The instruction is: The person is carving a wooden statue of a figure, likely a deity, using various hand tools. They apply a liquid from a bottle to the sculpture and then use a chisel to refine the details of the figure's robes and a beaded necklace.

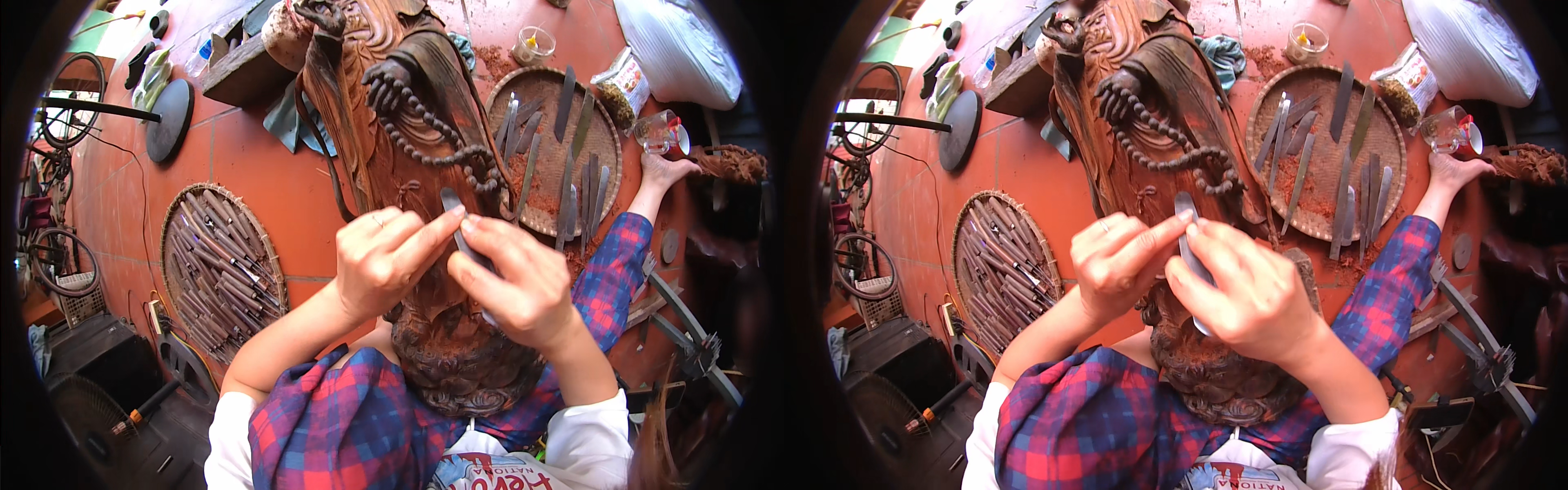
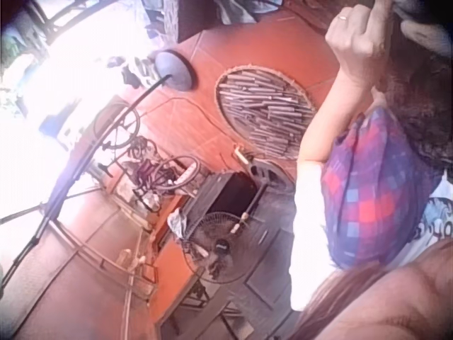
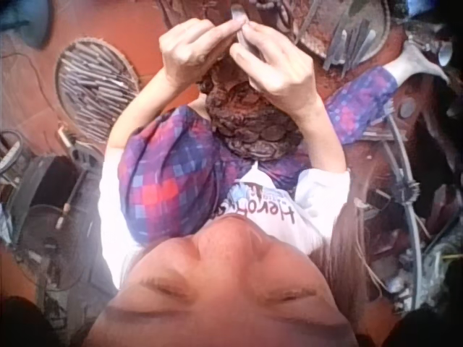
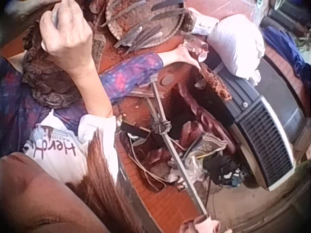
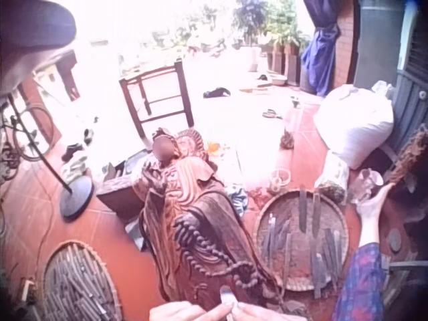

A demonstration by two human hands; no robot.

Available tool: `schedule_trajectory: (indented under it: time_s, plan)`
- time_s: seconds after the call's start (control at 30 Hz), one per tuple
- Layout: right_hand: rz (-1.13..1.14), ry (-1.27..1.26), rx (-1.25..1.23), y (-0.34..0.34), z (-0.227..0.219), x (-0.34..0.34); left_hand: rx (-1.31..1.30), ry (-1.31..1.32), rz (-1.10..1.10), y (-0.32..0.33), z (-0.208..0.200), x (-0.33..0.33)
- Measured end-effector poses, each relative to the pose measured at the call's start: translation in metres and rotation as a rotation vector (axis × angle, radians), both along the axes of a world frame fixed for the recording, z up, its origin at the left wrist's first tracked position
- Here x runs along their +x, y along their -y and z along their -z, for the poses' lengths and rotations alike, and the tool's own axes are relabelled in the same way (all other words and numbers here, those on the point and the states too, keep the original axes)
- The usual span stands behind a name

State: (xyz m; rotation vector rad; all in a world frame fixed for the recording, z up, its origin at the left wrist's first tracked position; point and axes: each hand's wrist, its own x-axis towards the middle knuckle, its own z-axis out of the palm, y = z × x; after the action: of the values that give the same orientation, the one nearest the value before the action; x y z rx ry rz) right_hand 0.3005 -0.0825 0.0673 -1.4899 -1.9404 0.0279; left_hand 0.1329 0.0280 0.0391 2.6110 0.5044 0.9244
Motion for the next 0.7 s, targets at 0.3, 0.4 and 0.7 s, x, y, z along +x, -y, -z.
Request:
schedule_trajectory:
  time_s: [0.3,0.4,0.7]
  plan:
    - [-0.022,-0.044,-0.004,-0.007,-0.005,0.004,0.001,-0.012,-0.002,-0.006,-0.007,0.003]
    - [0.026,-0.005,0.046,-0.013,0.007,0.001,0.015,-0.006,-0.028,-0.013,-0.001,0.007]
    - [0.068,-0.017,0.071,-0.008,0.010,-0.004,0.025,-0.027,-0.022,-0.009,0.000,0.007]
